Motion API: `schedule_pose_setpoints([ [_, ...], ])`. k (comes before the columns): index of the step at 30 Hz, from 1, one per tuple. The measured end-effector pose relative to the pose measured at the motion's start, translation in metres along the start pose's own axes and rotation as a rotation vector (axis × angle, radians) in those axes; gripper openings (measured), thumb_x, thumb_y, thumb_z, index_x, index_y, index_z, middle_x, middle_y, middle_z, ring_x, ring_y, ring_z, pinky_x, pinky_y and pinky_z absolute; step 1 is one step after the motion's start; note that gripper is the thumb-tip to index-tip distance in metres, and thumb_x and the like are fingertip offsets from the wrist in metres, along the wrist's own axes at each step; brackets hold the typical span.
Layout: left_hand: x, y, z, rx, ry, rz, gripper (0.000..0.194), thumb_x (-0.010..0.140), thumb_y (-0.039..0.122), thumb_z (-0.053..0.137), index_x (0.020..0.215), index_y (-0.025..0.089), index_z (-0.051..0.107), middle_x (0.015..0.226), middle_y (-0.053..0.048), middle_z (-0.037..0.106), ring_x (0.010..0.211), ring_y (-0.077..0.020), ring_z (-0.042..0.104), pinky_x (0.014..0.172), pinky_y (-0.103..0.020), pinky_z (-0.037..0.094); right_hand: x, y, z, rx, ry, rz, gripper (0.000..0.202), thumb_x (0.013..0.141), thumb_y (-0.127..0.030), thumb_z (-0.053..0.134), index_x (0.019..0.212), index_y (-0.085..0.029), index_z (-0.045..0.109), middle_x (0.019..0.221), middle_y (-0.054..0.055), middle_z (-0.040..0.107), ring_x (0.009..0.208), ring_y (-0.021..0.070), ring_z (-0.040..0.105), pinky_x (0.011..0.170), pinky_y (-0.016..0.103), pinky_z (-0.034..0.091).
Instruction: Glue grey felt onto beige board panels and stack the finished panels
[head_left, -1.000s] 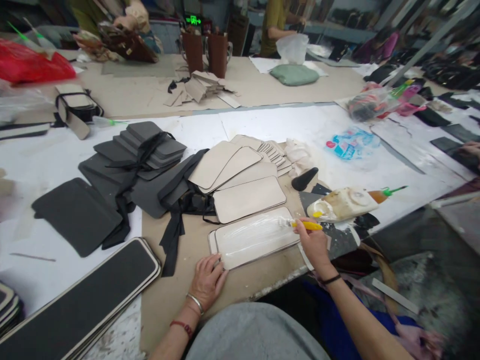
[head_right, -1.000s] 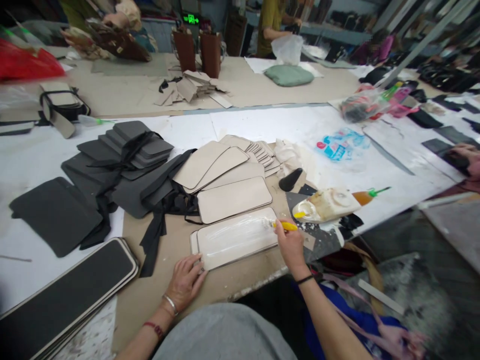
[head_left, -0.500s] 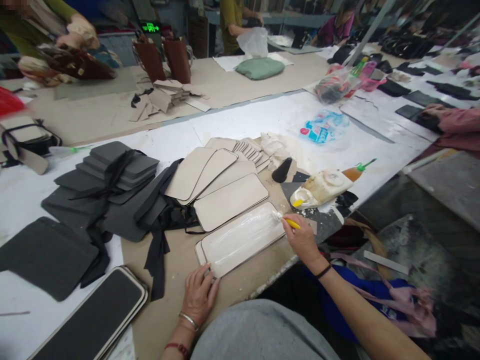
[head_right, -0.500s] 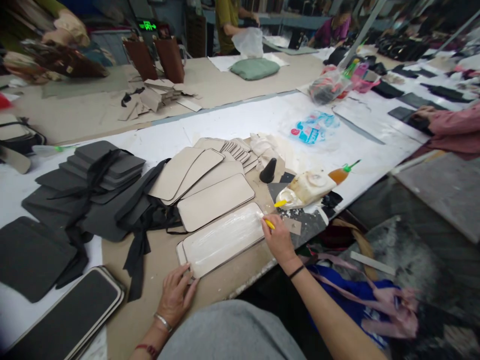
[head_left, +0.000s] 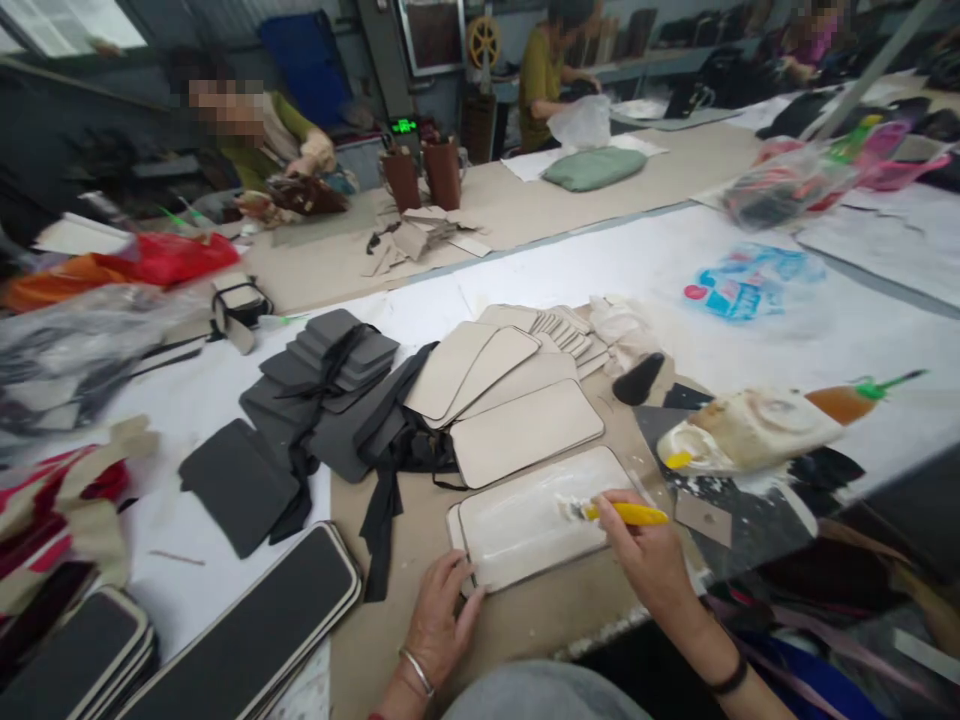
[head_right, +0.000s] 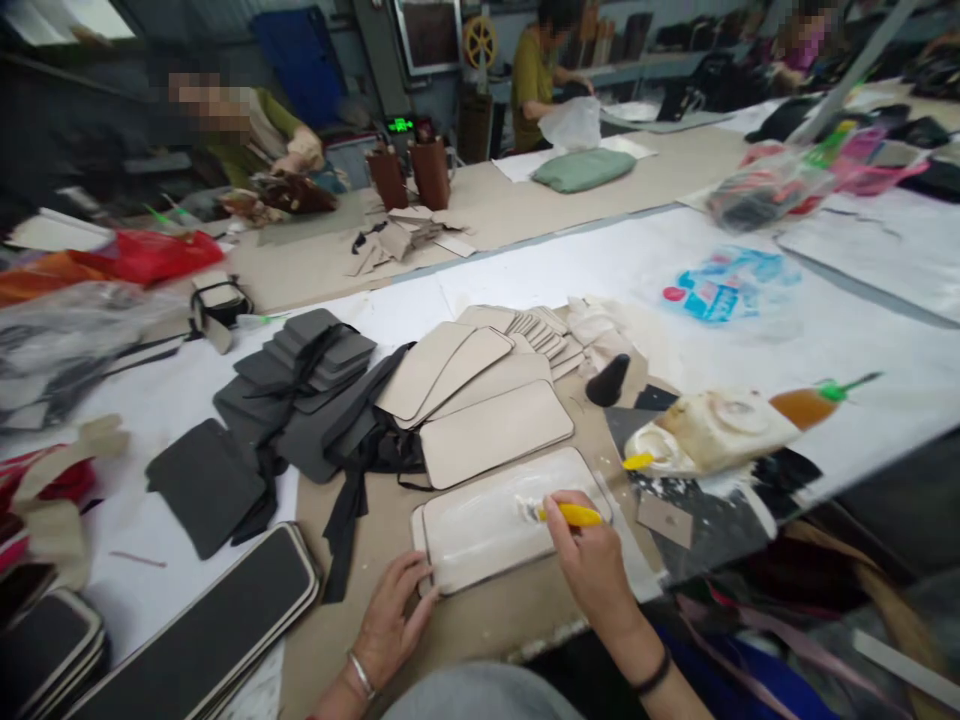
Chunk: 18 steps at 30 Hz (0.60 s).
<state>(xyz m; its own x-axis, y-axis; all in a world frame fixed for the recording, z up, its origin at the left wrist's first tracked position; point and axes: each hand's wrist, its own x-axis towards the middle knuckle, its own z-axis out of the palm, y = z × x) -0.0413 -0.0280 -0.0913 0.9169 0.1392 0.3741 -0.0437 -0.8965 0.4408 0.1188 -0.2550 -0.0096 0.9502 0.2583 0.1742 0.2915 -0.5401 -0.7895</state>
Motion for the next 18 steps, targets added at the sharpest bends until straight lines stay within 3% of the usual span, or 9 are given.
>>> schedule_pose_setpoints([
  [3,0.027,-0.014,-0.01,0.075,0.147,-0.093,0.02,0.082,0.025,0.053,0.101,0.019,0.054,0.098,-0.008,0.059,0.095,-0.0186,0.057,0.082,-0.034,0.052,0.011,-0.007,0.007,-0.027,-0.055,-0.056,0.028,0.088,-0.042,0.041,0.08,-0.02,0.055,0.074,0.003,0.061,0.071,0.0167,0.058,0.066,0.028,0.044],
  [7,0.081,-0.055,-0.024,0.125,0.355,-0.22,0.018,0.083,0.028,0.051,0.097,0.018,0.053,0.094,-0.009,0.058,0.093,-0.0194,0.056,0.083,-0.038,0.051,0.024,-0.018,0.02,-0.071,-0.098,-0.047,0.033,0.087,-0.047,0.036,0.075,-0.021,0.052,0.063,0.001,0.056,0.06,0.0161,0.054,0.059,0.028,0.043],
  [10,0.122,-0.086,-0.025,0.05,0.321,-0.28,0.016,0.084,0.029,0.05,0.095,0.018,0.053,0.091,-0.007,0.058,0.09,-0.0181,0.057,0.081,-0.036,0.051,0.04,-0.033,0.032,-0.059,-0.145,-0.027,0.035,0.088,-0.048,0.033,0.074,-0.021,0.052,0.062,0.001,0.057,0.058,0.0158,0.054,0.056,0.026,0.043],
  [14,0.174,-0.11,-0.01,0.031,0.227,-0.302,0.013,0.08,0.022,0.052,0.092,0.019,0.055,0.09,-0.006,0.059,0.088,-0.0174,0.057,0.079,-0.033,0.051,0.061,-0.054,0.05,-0.014,-0.166,-0.068,0.033,0.089,-0.046,0.031,0.075,-0.023,0.05,0.059,-0.001,0.055,0.052,0.0141,0.053,0.052,0.023,0.044],
  [18,0.216,-0.127,-0.003,0.131,0.207,-0.37,0.034,0.07,0.026,0.064,0.101,0.016,0.057,0.111,-0.014,0.056,0.107,-0.0279,0.05,0.092,-0.046,0.042,0.064,-0.049,0.063,-0.011,-0.175,-0.122,0.028,0.089,-0.047,0.034,0.086,-0.025,0.052,0.058,-0.001,0.056,0.049,0.0146,0.055,0.049,0.022,0.045],
])
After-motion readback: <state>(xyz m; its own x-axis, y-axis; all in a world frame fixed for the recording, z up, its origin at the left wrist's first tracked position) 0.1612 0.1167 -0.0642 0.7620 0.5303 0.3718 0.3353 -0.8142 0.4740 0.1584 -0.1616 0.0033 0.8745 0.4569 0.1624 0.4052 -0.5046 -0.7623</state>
